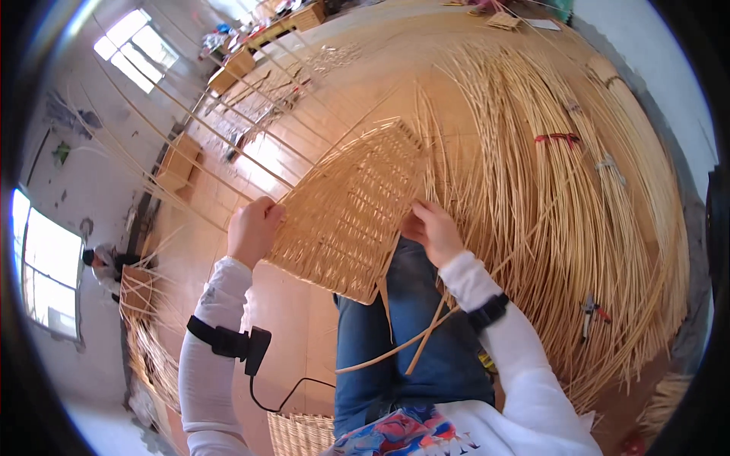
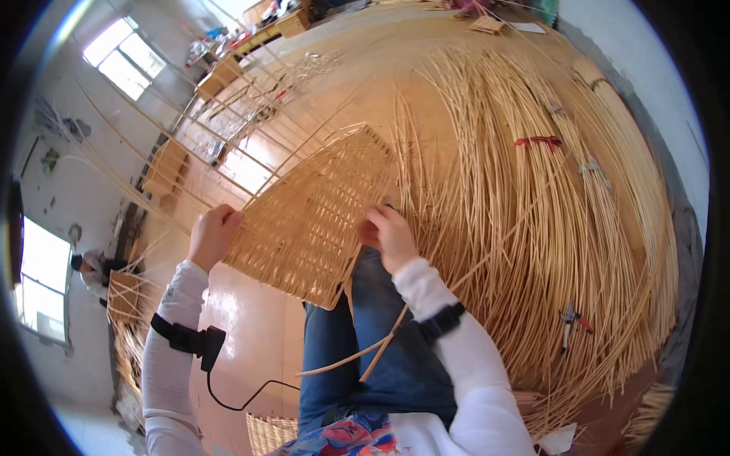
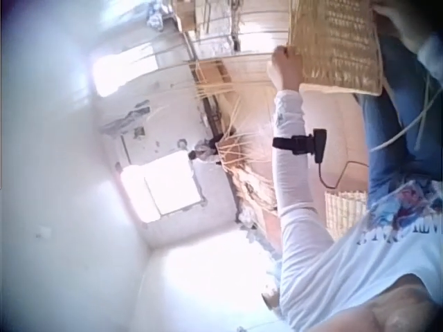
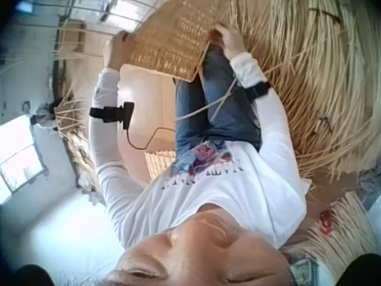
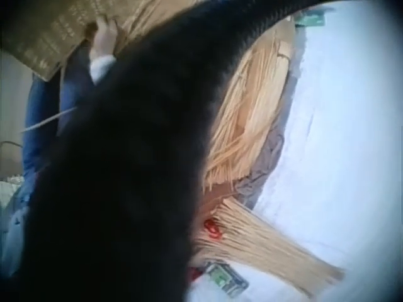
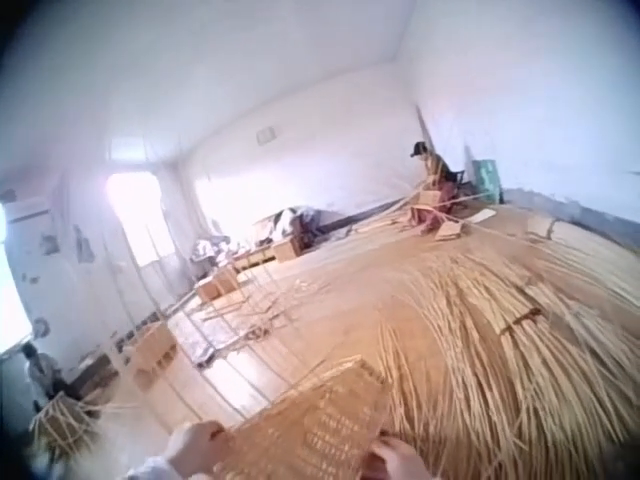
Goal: Weaving a large wicker basket using long wooden strands.
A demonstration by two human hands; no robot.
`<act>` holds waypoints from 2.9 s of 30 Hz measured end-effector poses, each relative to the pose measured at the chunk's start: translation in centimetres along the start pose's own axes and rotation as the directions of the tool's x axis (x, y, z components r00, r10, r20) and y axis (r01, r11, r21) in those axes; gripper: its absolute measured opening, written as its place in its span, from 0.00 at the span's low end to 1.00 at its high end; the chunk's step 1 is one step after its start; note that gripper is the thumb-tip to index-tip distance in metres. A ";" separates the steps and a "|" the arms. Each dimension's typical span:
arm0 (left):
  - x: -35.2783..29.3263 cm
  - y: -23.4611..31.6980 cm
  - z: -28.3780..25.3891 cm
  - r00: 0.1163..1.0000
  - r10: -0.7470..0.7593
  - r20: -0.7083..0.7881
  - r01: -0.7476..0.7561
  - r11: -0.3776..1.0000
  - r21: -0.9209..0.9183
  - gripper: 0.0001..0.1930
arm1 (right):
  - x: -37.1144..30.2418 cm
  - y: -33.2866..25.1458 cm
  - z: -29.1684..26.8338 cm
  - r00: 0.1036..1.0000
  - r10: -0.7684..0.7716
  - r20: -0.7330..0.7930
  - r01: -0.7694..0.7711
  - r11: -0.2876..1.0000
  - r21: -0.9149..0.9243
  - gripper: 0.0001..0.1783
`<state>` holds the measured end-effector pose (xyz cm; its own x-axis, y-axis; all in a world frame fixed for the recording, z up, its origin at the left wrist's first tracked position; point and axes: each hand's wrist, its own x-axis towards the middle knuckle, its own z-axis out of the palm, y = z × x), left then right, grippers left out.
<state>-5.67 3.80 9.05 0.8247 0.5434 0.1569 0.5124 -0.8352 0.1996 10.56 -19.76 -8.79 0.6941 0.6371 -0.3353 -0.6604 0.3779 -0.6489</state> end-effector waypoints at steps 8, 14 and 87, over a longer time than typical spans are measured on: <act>2.3 2.4 1.9 0.953 -0.020 0.302 0.059 0.991 -0.123 0.20 | -16.9 2.9 -23.9 0.724 -0.249 -0.643 0.095 0.960 -0.265 0.13; 3.4 4.8 2.2 0.903 0.037 0.428 -0.022 0.999 -0.040 0.25 | -27.8 13.1 -35.5 0.591 -0.037 -0.806 -0.157 0.974 -0.160 0.13; -9.8 -5.8 2.3 0.808 -0.501 -0.311 0.250 0.768 -0.589 0.17 | -29.3 1.3 -57.6 0.464 -0.513 -0.722 -0.884 -0.313 -0.346 0.41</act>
<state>-16.17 3.13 4.14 0.3348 0.8836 0.3274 0.4591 -0.4564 0.7622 5.88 -76.66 -39.13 0.8681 -0.3832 -0.3154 -0.3080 -0.9143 0.2631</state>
